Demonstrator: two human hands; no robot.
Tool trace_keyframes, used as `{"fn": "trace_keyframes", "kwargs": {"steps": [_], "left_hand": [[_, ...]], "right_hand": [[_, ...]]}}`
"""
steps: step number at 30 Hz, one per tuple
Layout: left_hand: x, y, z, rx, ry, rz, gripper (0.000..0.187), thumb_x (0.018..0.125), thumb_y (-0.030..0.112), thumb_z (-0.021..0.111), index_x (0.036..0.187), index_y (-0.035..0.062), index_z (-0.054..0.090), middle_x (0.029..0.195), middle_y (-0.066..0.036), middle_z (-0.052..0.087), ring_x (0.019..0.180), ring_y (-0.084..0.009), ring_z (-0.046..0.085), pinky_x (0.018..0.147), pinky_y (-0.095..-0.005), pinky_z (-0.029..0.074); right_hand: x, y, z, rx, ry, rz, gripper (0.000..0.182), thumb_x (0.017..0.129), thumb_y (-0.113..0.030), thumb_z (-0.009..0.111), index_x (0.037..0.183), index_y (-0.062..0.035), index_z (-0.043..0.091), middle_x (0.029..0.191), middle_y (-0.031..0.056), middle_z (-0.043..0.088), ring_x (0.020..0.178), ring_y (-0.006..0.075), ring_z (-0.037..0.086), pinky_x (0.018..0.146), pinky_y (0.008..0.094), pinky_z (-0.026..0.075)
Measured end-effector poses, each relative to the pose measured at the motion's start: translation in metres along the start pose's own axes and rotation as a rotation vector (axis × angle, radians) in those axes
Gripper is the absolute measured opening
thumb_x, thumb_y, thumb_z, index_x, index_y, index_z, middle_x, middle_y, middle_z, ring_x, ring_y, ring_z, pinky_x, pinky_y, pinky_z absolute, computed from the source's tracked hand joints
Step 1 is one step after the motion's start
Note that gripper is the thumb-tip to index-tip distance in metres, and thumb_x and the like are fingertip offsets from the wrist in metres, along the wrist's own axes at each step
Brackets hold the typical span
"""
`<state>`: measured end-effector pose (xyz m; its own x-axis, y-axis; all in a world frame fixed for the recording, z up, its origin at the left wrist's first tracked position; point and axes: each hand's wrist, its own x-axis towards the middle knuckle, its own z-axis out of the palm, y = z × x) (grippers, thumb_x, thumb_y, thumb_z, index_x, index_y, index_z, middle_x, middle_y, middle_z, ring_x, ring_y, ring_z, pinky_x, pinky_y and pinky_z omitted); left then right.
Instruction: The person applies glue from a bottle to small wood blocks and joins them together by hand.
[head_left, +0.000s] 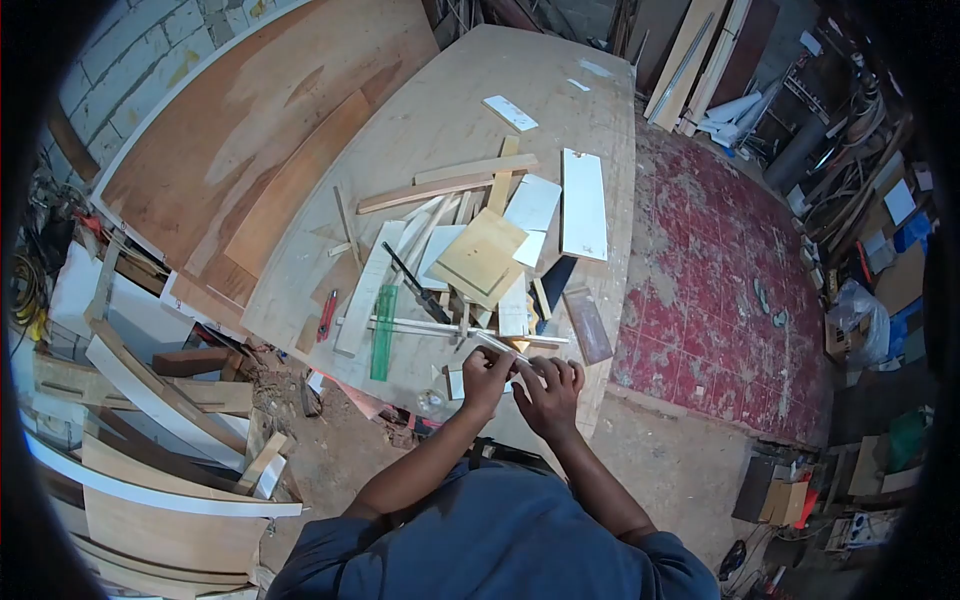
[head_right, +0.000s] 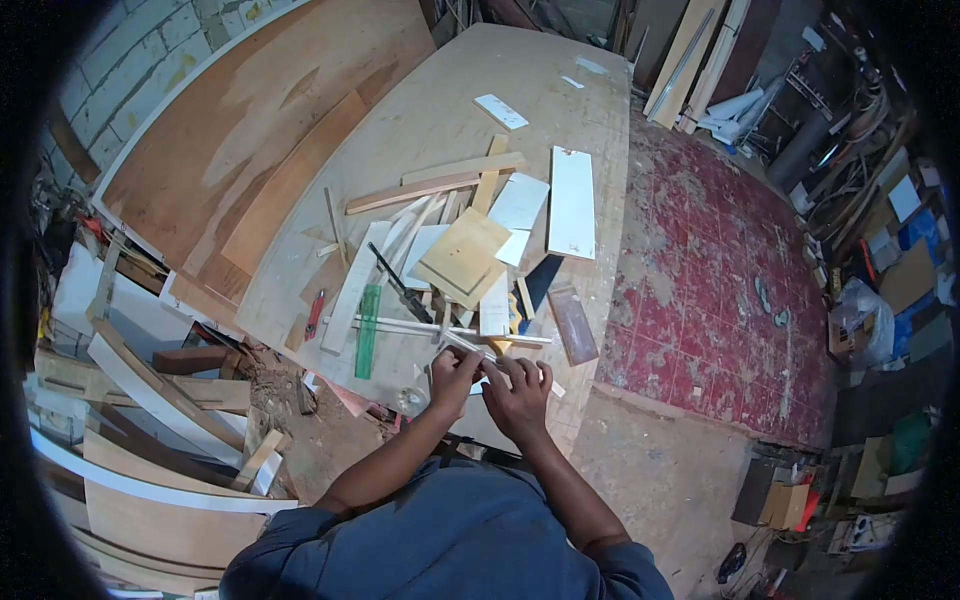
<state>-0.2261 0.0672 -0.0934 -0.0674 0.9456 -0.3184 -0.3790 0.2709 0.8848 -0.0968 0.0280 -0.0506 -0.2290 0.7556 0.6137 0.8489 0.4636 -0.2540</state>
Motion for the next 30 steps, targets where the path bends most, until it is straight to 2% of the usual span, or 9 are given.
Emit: {"fn": "trace_keyframes", "kwargs": {"steps": [2,12,16,19,21,23,24,26,30], "left_hand": [[-0.001,-0.022,0.012,0.063,0.052,0.037,0.020,0.085,0.016,0.068,0.084,-0.0003,0.056,0.077,-0.007,0.061,0.065,-0.0119,0.061,0.057,-0.0255,0.051],[-0.004,-0.068,0.023,0.307,0.321,0.057,0.031,0.079,0.023,0.074,0.073,-0.0038,0.060,0.068,-0.009,0.064,0.058,-0.0131,0.060,0.052,-0.0268,0.049],[-0.016,-0.064,0.025,0.246,0.317,-0.011,0.025,0.080,0.019,0.071,0.073,-0.0021,0.061,0.068,-0.005,0.062,0.060,-0.0102,0.057,0.052,-0.0250,0.047],[-0.014,-0.101,-0.010,0.367,0.328,-0.051,0.027,0.080,0.023,0.072,0.077,-0.0025,0.065,0.067,-0.005,0.063,0.060,-0.0099,0.058,0.054,-0.0266,0.048],[-0.007,-0.148,-0.060,0.659,0.401,-0.009,0.028,0.079,0.025,0.073,0.083,-0.0020,0.067,0.072,-0.007,0.066,0.066,-0.0140,0.062,0.062,-0.0296,0.051],[-0.011,-0.177,-0.098,0.831,0.508,-0.078,0.031,0.077,0.030,0.071,0.086,0.0003,0.069,0.080,-0.010,0.070,0.076,-0.0224,0.067,0.071,-0.0345,0.052],[-0.012,-0.186,-0.116,0.841,0.497,-0.085,0.031,0.077,0.030,0.071,0.086,0.0003,0.069,0.080,-0.010,0.070,0.076,-0.0224,0.067,0.071,-0.0345,0.052],[-0.014,-0.187,-0.136,1.156,0.503,-0.016,0.038,0.073,0.034,0.072,0.091,0.0004,0.068,0.087,-0.016,0.070,0.083,-0.0328,0.068,0.077,-0.0409,0.053],[-0.021,-0.161,-0.144,1.222,0.425,-0.171,0.041,0.075,0.041,0.068,0.091,0.0030,0.070,0.094,-0.016,0.070,0.089,-0.0326,0.067,0.080,-0.0407,0.052]], "right_hand": [[-0.006,0.017,0.005,-0.059,-0.063,0.025,0.033,0.072,-0.022,0.074,0.102,-0.0154,0.064,0.106,0.0030,0.058,0.102,0.0249,0.052,0.093,0.0477,0.032],[-0.029,0.061,0.023,0.012,-0.181,-0.035,0.024,0.074,-0.021,0.071,0.096,-0.0140,0.065,0.090,0.0017,0.063,0.093,0.0229,0.056,0.093,0.0466,0.031],[-0.031,0.066,0.030,0.100,-0.232,0.018,0.023,0.073,-0.018,0.070,0.095,-0.0129,0.066,0.093,0.0033,0.063,0.094,0.0239,0.056,0.093,0.0469,0.032],[-0.038,0.083,0.036,0.087,-0.291,0.073,0.024,0.071,-0.015,0.069,0.095,-0.0123,0.067,0.096,0.0053,0.063,0.096,0.0250,0.056,0.093,0.0467,0.033],[-0.044,0.098,0.039,0.139,-0.359,0.136,0.024,0.072,-0.015,0.067,0.095,-0.0098,0.066,0.098,0.0092,0.063,0.100,0.0285,0.055,0.096,0.0483,0.033],[-0.048,0.107,0.037,0.139,-0.399,0.170,0.025,0.071,-0.015,0.067,0.095,-0.0095,0.066,0.099,0.0096,0.063,0.100,0.0295,0.054,0.096,0.0473,0.033],[-0.052,0.110,0.038,0.145,-0.397,0.156,0.025,0.070,-0.014,0.068,0.095,-0.0109,0.067,0.098,0.0086,0.063,0.098,0.0283,0.055,0.094,0.0466,0.034],[-0.058,0.114,0.042,0.165,-0.419,0.142,0.026,0.069,-0.014,0.069,0.095,-0.0122,0.069,0.095,0.0087,0.063,0.096,0.0280,0.056,0.093,0.0459,0.035],[-0.068,0.108,0.059,0.201,-0.503,0.125,0.026,0.069,-0.015,0.070,0.094,-0.0123,0.069,0.095,0.0092,0.063,0.096,0.0287,0.057,0.092,0.0460,0.035]]}}
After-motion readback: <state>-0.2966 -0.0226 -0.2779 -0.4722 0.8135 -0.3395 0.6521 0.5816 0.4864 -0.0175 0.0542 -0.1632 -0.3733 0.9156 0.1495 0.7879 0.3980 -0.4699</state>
